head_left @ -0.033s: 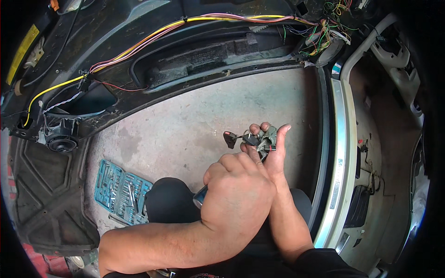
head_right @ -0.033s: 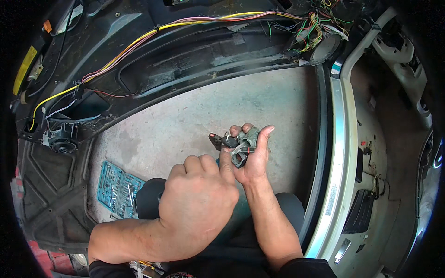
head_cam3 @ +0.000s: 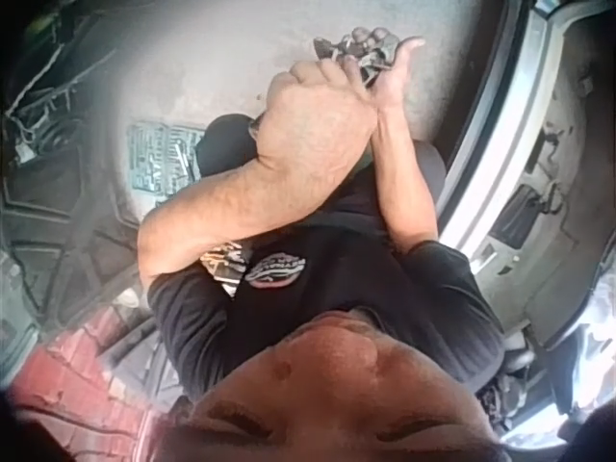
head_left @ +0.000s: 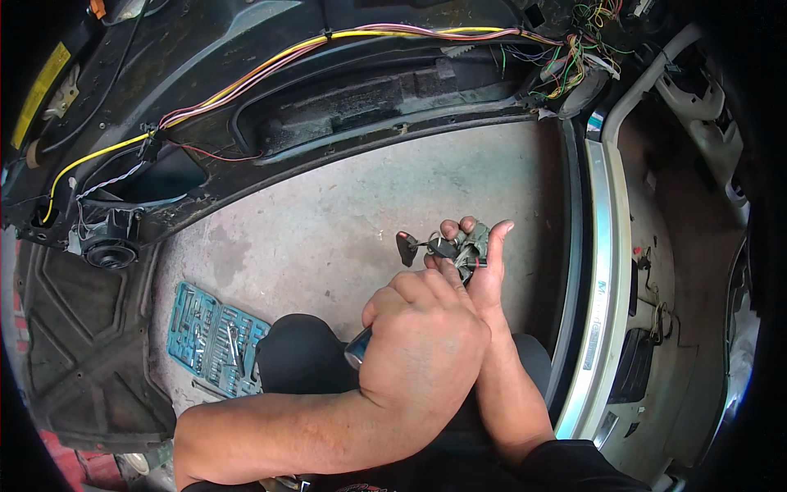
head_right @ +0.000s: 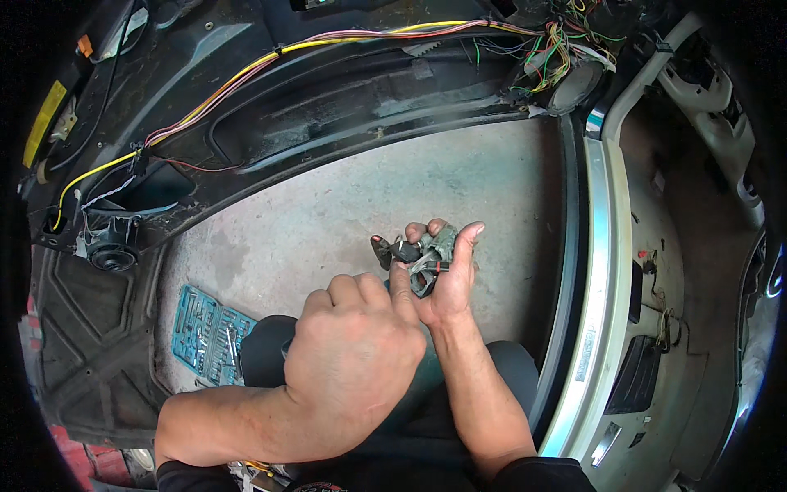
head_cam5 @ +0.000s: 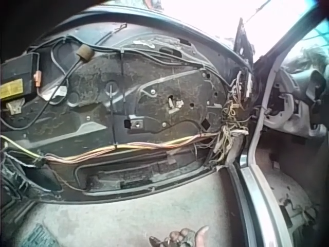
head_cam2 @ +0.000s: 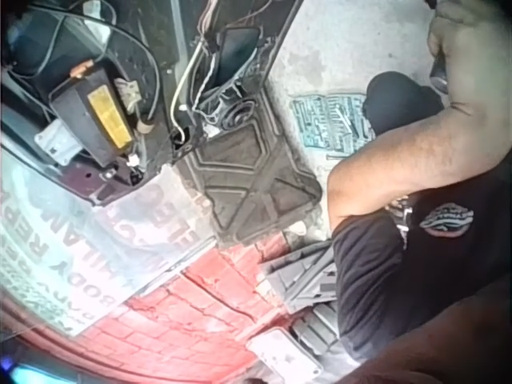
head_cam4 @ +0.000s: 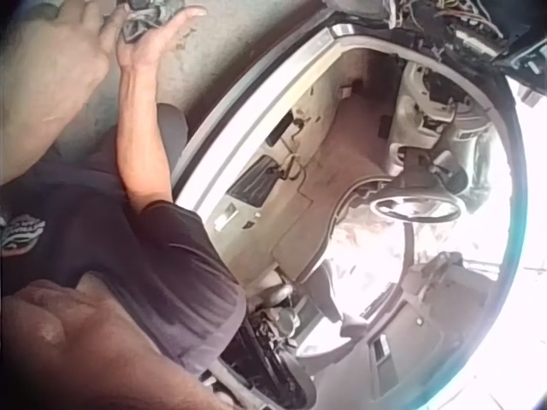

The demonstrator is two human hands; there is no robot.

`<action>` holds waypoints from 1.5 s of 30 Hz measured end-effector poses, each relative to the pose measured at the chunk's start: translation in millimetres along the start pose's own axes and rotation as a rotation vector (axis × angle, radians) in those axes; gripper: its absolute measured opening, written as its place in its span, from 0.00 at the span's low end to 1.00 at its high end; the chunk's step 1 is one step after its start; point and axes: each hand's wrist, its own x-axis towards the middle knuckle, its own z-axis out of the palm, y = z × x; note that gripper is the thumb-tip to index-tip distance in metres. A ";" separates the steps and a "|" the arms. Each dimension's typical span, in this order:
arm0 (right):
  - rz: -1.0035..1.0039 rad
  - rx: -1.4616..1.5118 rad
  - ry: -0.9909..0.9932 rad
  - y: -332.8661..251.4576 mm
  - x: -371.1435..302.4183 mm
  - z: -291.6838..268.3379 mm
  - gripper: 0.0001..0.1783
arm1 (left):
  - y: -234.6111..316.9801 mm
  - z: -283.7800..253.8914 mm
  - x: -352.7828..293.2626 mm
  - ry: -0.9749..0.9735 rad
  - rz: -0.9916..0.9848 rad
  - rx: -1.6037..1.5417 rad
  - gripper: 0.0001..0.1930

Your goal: Inspecting and disassembling a car door lock mechanism.

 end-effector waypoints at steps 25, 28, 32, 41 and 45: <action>-0.199 -0.529 -0.285 -37.0 -1.0 -8.4 0.43 | -97.6 17.6 -38.8 -0.206 -0.241 -0.914 0.09; 0.116 -0.520 -0.526 -29.0 -2.6 -7.4 0.44 | -111.2 43.4 -15.2 -0.145 -0.369 -1.064 0.11; 0.376 -0.315 -0.596 -16.7 -13.8 -13.5 0.45 | -79.3 68.9 66.5 -0.359 -0.104 -1.530 0.16; 0.405 -0.333 -0.265 -10.1 -12.0 -9.9 0.47 | -72.4 119.6 72.2 -0.395 0.027 -1.559 0.14; 0.549 -0.283 -0.260 -15.0 -12.6 -10.1 0.45 | -73.8 135.9 70.4 -0.356 -0.017 -1.571 0.16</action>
